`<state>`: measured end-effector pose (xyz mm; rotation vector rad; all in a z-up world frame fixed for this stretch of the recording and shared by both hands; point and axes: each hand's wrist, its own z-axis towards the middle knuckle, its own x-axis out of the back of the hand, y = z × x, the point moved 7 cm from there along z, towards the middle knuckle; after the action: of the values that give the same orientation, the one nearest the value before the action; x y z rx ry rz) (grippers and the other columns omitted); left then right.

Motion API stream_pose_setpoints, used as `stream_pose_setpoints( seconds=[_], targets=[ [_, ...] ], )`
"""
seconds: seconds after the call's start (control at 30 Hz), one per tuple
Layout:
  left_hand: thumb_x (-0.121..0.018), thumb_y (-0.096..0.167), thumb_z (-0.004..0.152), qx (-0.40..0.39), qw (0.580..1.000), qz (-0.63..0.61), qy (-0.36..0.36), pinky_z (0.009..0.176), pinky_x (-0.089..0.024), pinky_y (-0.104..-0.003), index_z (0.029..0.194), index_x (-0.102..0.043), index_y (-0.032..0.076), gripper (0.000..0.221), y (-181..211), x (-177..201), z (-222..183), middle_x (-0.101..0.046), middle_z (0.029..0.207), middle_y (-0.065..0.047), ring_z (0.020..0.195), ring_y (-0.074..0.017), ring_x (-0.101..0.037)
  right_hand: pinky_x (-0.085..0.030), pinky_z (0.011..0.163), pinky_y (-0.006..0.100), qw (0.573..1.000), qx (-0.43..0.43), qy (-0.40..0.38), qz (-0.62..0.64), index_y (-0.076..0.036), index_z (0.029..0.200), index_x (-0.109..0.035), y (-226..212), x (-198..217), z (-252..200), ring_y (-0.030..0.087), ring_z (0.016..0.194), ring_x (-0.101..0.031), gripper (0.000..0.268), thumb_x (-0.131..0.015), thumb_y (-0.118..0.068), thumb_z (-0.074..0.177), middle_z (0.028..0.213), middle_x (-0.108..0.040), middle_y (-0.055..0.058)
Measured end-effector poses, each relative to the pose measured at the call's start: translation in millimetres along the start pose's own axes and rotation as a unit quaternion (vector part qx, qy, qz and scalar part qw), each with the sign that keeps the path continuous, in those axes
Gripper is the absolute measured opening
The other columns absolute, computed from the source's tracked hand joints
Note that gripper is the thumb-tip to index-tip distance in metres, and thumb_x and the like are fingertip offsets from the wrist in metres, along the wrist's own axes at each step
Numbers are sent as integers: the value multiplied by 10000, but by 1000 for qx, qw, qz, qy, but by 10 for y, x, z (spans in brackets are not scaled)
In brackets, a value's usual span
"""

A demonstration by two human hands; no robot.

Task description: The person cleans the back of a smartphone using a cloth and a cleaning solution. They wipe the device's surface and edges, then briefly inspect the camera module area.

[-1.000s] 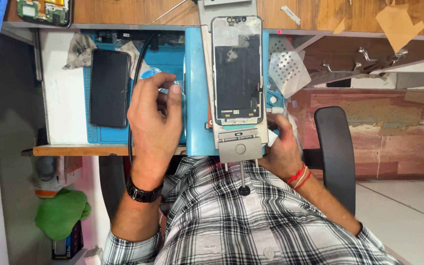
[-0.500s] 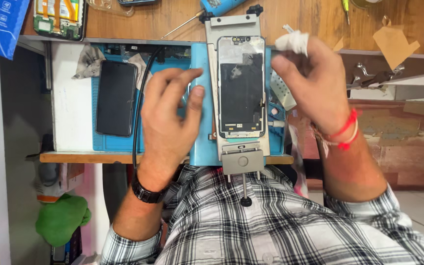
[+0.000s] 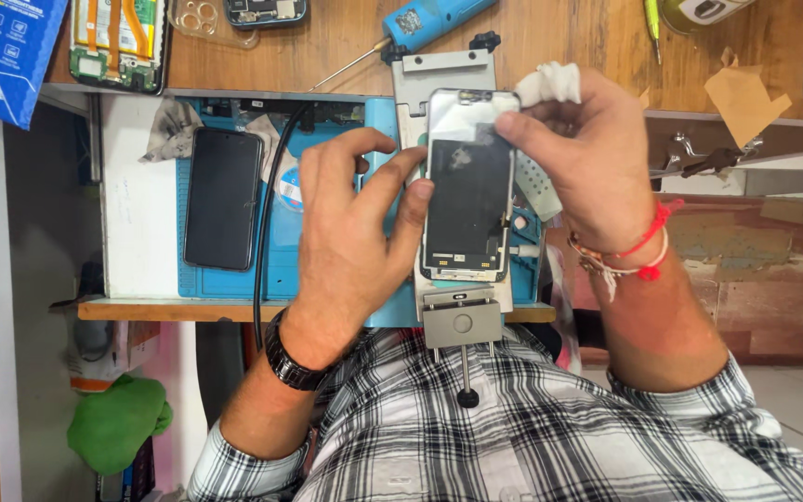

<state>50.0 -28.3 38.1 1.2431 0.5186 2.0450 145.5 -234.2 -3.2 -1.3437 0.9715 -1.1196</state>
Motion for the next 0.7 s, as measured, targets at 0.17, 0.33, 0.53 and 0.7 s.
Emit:
stream_pose_setpoints(
  seconds=[0.17,0.33,0.53,0.7],
  targets=[
    [-796,301,996,-3,1000,-19,-6,1030,-462,-427,1372,-584,59,495,174,-4,131,-564,1297,-123,1141,-305,-544,-427,514,198,992,4,52,111,4,1160,-612,-275,55,-109,87,626,-583,196,-750,33,1023,908,-692,68],
    [-831,434,882,-38,993,-108,6,1150,-451,-443,1527,-343,61,891,504,8,233,-496,1409,-212,1265,-366,-522,-499,574,234,993,78,42,74,-2,1310,-539,-845,-34,-278,115,700,-601,340,-734,4,1032,985,-655,73],
    [-716,288,1064,89,886,-447,-88,1123,-547,-401,1564,-341,20,680,288,-115,254,-554,1432,-186,1264,-284,-590,-552,660,219,987,151,39,36,-26,1374,-490,-1150,-74,-364,122,776,-676,396,-708,-123,1058,1021,-688,79],
    [-619,381,1066,197,647,-716,-172,1081,-561,-487,1632,-252,5,772,190,-147,57,-512,1514,-227,1300,-336,-613,-479,728,215,987,150,38,28,55,1249,-615,-1079,-52,-418,110,801,-589,226,-725,-69,1095,1016,-641,86]
  ],
)
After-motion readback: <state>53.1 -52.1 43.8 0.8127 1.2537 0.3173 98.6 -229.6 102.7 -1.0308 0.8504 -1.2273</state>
